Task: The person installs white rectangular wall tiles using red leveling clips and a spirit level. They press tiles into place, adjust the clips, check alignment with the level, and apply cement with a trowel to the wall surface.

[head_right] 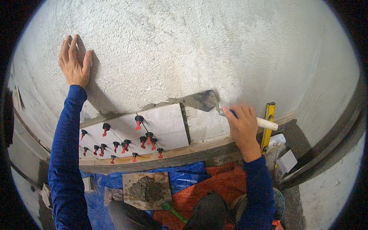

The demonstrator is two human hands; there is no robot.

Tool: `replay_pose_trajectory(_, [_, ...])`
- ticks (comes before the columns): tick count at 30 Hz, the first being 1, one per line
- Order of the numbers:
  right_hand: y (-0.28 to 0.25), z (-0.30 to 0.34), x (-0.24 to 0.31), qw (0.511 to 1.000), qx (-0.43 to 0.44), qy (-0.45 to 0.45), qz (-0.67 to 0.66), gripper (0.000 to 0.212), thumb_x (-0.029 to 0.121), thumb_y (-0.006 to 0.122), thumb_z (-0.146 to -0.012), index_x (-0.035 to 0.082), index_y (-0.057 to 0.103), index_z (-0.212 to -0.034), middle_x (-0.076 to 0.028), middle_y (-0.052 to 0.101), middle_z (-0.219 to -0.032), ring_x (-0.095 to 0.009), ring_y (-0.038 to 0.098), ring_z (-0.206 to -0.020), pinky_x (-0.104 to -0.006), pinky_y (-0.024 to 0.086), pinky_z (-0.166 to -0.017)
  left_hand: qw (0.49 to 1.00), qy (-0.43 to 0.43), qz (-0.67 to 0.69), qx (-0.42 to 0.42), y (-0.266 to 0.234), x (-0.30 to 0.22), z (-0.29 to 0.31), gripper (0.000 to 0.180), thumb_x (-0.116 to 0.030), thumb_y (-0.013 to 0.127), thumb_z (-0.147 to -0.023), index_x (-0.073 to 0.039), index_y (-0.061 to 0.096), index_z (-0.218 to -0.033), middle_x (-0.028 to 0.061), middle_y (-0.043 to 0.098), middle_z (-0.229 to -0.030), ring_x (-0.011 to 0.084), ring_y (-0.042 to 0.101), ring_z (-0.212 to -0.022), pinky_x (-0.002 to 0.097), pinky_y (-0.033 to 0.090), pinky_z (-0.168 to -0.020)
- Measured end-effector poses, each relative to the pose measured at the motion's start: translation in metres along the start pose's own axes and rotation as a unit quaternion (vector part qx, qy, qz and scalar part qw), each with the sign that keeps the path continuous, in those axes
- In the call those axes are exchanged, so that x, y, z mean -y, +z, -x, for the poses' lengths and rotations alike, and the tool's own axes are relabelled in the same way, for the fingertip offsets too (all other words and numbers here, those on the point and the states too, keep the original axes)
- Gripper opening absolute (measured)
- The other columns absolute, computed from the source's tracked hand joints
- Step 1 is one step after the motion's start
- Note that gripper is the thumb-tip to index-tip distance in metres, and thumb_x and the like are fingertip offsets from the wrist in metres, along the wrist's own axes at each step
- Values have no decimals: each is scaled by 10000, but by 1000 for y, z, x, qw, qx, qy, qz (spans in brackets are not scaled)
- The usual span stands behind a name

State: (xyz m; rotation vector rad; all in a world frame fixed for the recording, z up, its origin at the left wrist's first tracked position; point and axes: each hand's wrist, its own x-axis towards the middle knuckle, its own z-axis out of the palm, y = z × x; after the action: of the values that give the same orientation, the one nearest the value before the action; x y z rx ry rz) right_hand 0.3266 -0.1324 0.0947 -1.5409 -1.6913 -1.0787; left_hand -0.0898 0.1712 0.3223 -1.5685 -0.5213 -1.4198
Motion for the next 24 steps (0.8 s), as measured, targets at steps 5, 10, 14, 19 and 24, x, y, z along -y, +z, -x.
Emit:
replay_pose_trajectory(5, [2,23,17,996,32,81,5,341,128,757,-839,144,703,-1175,-67,646,-1045,-305,604,-936,-443,440,-818,1000,-4,9,5,0,0,0,720,-609,606,-967,-297,447,-1596,85,372,-1663,310,289,-1564,520,204,-1286])
replay_pose_trajectory(10, [4,48,40,978,63,189,-54,334,180,753,-886,129,685,-1209,-120,648,-1068,-359,636,-950,-476,490,-808,1000,-7,-5,9,-1,1,0,722,-605,611,-965,-292,449,-1595,85,371,-1662,313,291,-1563,526,199,-1288])
replay_pose_trajectory(14, [10,61,60,947,91,289,-109,359,198,726,-929,128,654,-1273,-151,646,-1072,-397,647,-953,-490,528,-795,1000,-11,-1,14,-1,0,0,719,-595,612,-967,-291,447,-1598,82,372,-1662,311,286,-1567,527,195,-1291])
replay_pose_trajectory(19, [12,57,77,950,58,284,-119,421,198,704,-950,112,625,-1355,-159,645,-1076,-397,638,-946,-485,524,-804,1000,-8,-7,10,-2,-2,0,718,-590,616,-968,-289,449,-1597,81,376,-1660,307,287,-1568,528,205,-1287])
replay_pose_trajectory(24, [13,45,81,956,37,267,-116,442,169,681,-967,97,611,-1397,-156,640,-1068,-386,627,-960,-482,513,-829,1000,-10,-3,9,-3,-1,0,720,-595,616,-966,-290,449,-1597,75,380,-1660,301,292,-1567,519,212,-1286])
